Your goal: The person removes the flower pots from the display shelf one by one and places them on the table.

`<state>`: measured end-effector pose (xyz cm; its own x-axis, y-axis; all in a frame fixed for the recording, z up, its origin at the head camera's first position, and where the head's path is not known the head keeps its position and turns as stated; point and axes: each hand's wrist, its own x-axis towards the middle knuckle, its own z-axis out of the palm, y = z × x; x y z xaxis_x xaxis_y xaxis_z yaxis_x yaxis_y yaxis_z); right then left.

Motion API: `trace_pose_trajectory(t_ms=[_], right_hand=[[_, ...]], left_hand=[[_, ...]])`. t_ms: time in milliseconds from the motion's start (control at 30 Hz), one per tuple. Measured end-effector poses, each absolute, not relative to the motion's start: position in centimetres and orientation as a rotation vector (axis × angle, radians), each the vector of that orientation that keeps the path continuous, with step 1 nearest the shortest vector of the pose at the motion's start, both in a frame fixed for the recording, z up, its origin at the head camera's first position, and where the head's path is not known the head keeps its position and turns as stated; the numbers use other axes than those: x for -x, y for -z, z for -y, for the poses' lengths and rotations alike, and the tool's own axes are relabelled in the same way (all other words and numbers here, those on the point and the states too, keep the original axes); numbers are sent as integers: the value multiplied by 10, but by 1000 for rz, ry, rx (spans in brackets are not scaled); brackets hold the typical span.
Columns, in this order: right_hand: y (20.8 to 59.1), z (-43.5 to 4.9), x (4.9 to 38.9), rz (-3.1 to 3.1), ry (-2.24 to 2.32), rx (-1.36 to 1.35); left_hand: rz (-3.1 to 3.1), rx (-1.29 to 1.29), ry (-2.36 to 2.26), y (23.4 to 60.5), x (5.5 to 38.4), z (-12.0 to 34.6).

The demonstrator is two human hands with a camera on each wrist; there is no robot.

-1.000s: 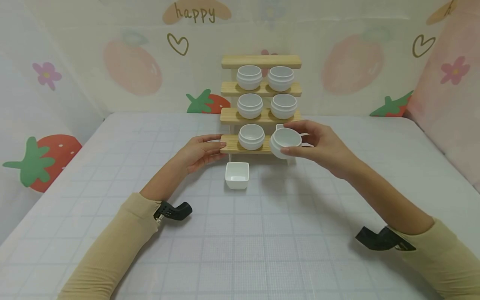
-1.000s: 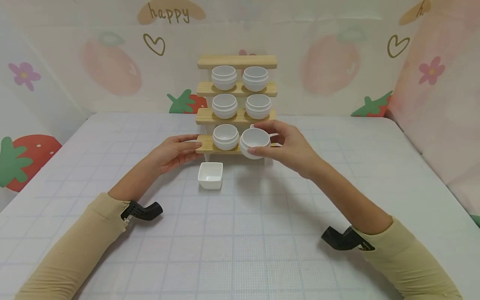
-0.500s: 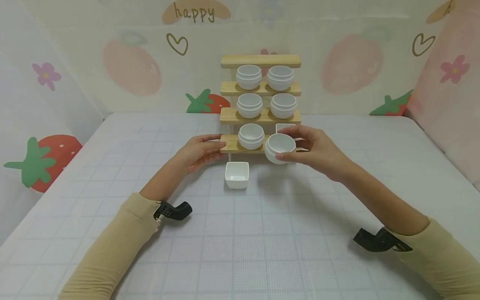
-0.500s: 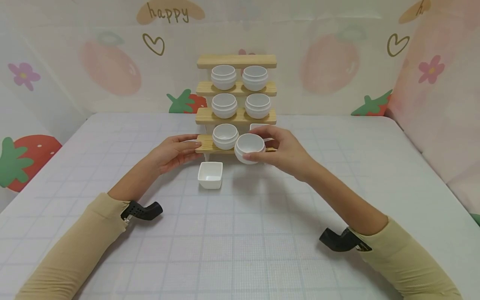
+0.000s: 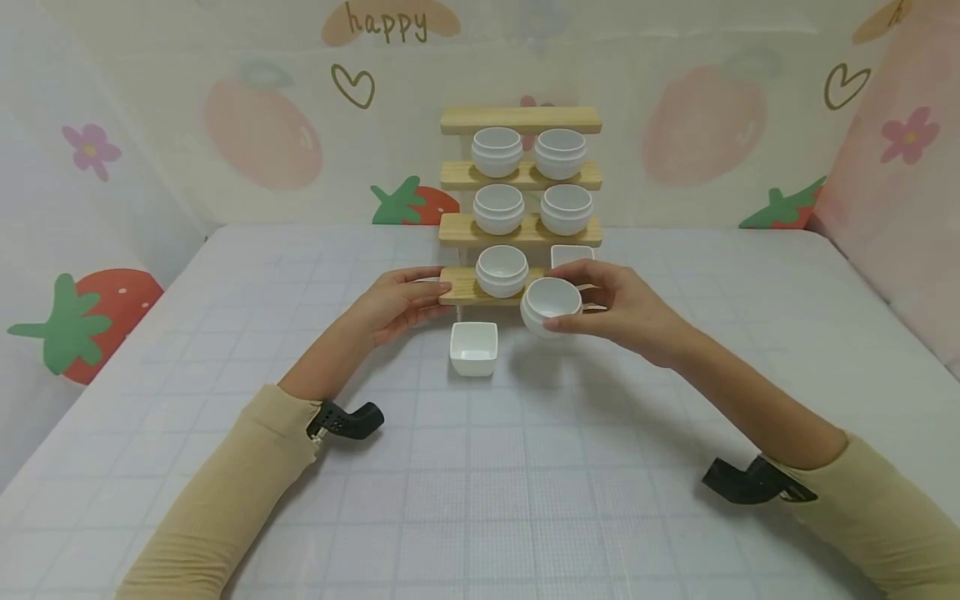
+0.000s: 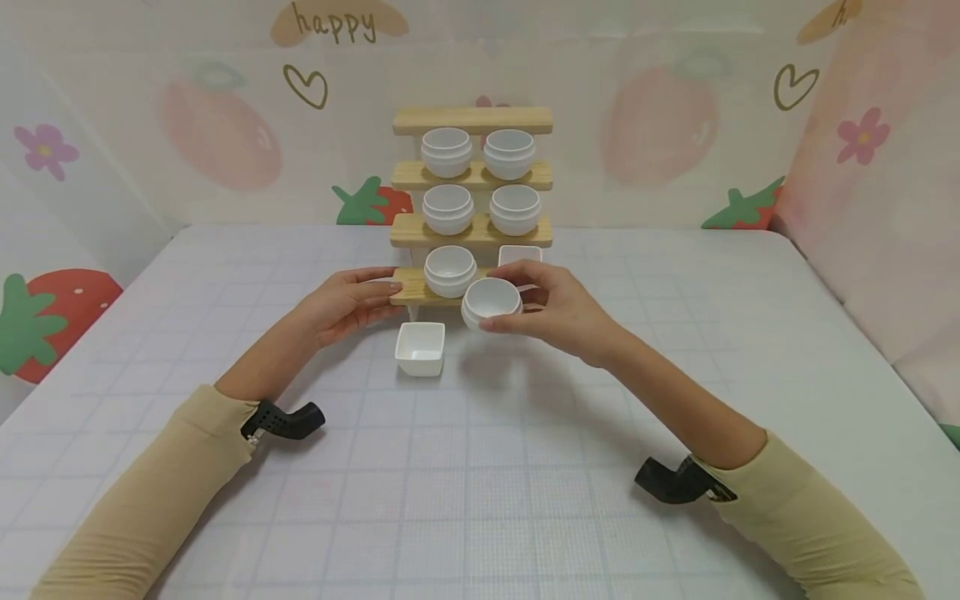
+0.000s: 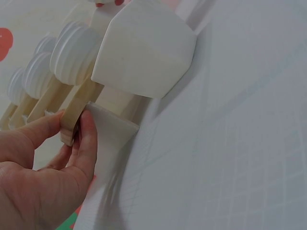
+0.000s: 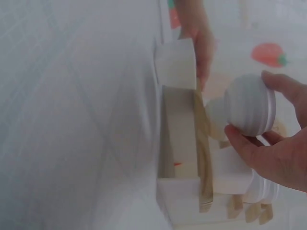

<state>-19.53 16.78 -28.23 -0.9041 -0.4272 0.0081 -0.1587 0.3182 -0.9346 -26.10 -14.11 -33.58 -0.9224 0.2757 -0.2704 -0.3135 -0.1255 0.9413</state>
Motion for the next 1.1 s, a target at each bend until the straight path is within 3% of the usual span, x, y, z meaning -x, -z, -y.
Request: trace_pose_trajectory(t_ms=[1100], right_hand=[[318,-160,204,-2273,1553,616]], left_hand=[[-1766,4,-2100,338,263,142]])
